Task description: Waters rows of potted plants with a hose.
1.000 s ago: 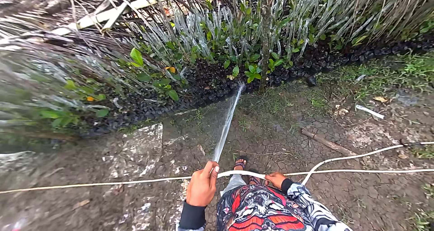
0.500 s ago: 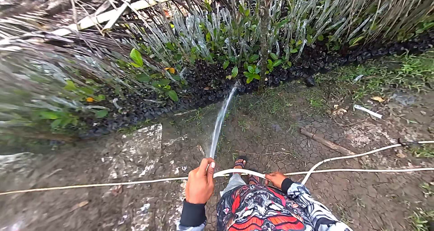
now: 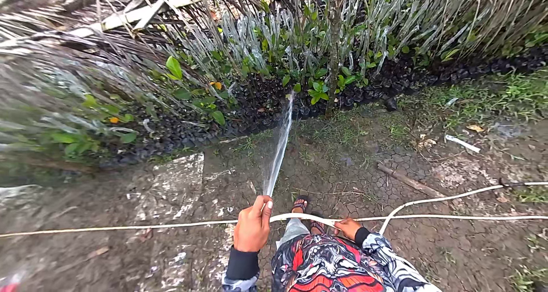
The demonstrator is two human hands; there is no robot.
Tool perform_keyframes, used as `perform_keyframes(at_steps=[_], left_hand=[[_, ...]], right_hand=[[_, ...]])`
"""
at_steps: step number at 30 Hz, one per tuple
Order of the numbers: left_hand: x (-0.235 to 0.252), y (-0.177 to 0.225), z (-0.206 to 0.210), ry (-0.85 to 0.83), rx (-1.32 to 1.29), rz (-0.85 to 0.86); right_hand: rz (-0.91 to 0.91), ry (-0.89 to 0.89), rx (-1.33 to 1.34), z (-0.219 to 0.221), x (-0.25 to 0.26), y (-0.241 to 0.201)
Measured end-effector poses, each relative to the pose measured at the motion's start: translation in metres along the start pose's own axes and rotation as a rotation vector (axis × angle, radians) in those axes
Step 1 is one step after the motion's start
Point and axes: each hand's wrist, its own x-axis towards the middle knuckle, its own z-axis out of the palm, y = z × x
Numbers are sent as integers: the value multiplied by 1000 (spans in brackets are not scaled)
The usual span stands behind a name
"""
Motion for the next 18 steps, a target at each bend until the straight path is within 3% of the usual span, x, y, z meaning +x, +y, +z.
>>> perform_keyframes(at_steps=[13,18], left_hand=[[-7,16,12,69,76,-115],[-9,18,5,-18,87,-167]], right_hand=[[-18,10,25,7,4,12],[-33,16,-4,14,16,15]])
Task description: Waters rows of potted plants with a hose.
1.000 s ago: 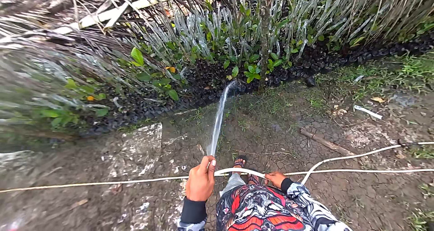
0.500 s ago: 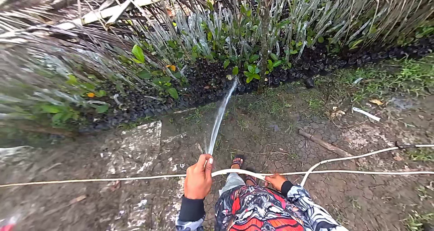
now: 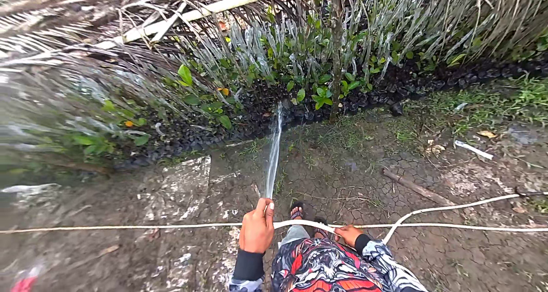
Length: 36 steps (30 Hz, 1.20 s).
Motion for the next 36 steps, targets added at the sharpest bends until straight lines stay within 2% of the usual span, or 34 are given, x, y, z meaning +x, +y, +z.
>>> perform_keyframes(at_steps=[4,9,13,16,21,26,36], left_hand=[[-4,-10,-6,92,7,-40],[-10,-20,-18,58,-13,1],[-10,-33,-29,159,-15,16],[-8,-48,-35,143,-14,22],[-3,-82,-51,148,-57,41],[1,-123,-69,188,-69,57],[-9,-205,-91,194,-143,43]], right_hand=[[3,-22,-40,5,6,-3],[-6,-58,-80,8,-1,-25],[-6,-73,-86,14,1,-47],[-16,-60,-100,23,9,-60],[1,-40,-122,45,19,-82],[27,-21,-164,68,4,-119],[90,3,-433,97,-7,-187]])
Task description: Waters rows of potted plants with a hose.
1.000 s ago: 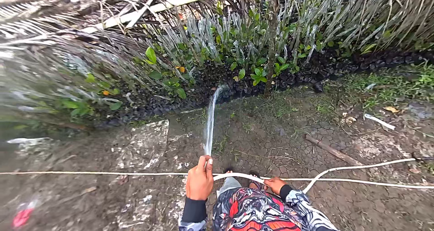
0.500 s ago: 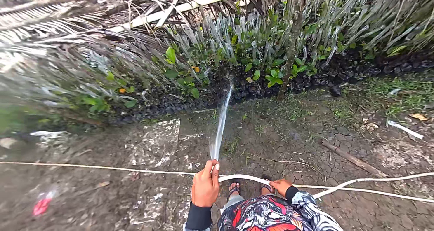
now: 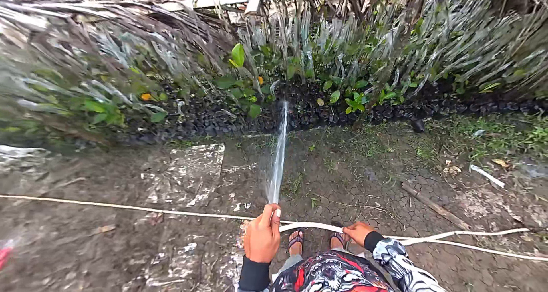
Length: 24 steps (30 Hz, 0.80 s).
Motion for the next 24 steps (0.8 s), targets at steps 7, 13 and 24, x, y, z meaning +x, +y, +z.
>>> perform_keyframes(at_steps=[7,13,24], left_hand=[[-4,-56,-36,-81,4,-27],[14,-90,-71,-128,44,-33],[0,-88,-43,-114,-8,-75]], right_hand=[[-51,-40,-147,18,-3,-79],[-81,-85,-130,33,-17,-127],[-24,-63,10,53,-1,-68]])
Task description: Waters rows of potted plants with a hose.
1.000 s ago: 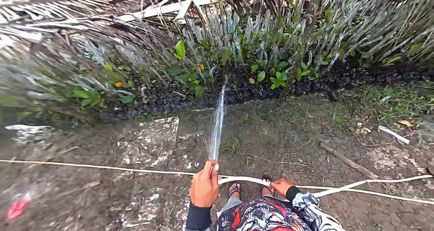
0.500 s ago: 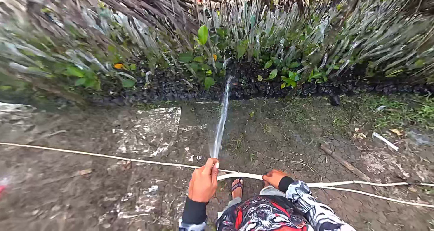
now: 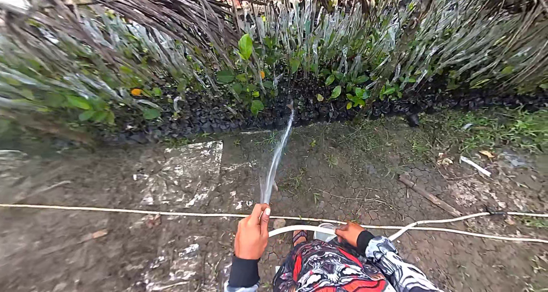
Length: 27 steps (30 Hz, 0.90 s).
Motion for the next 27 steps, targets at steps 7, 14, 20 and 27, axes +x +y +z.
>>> perform_keyframes(at_steps=[7,14,20,27], left_hand=[[-12,24,9,-11,42,-4],[-8,49,12,7,94,42],[-18,72,18,63,108,46],[-30,97,25,55,147,72]], right_hand=[[-34,0,13,-7,5,9],[-66,15,104,-17,-14,27],[-116,42,122,-19,-22,50],[-198,95,120,-26,-32,73]])
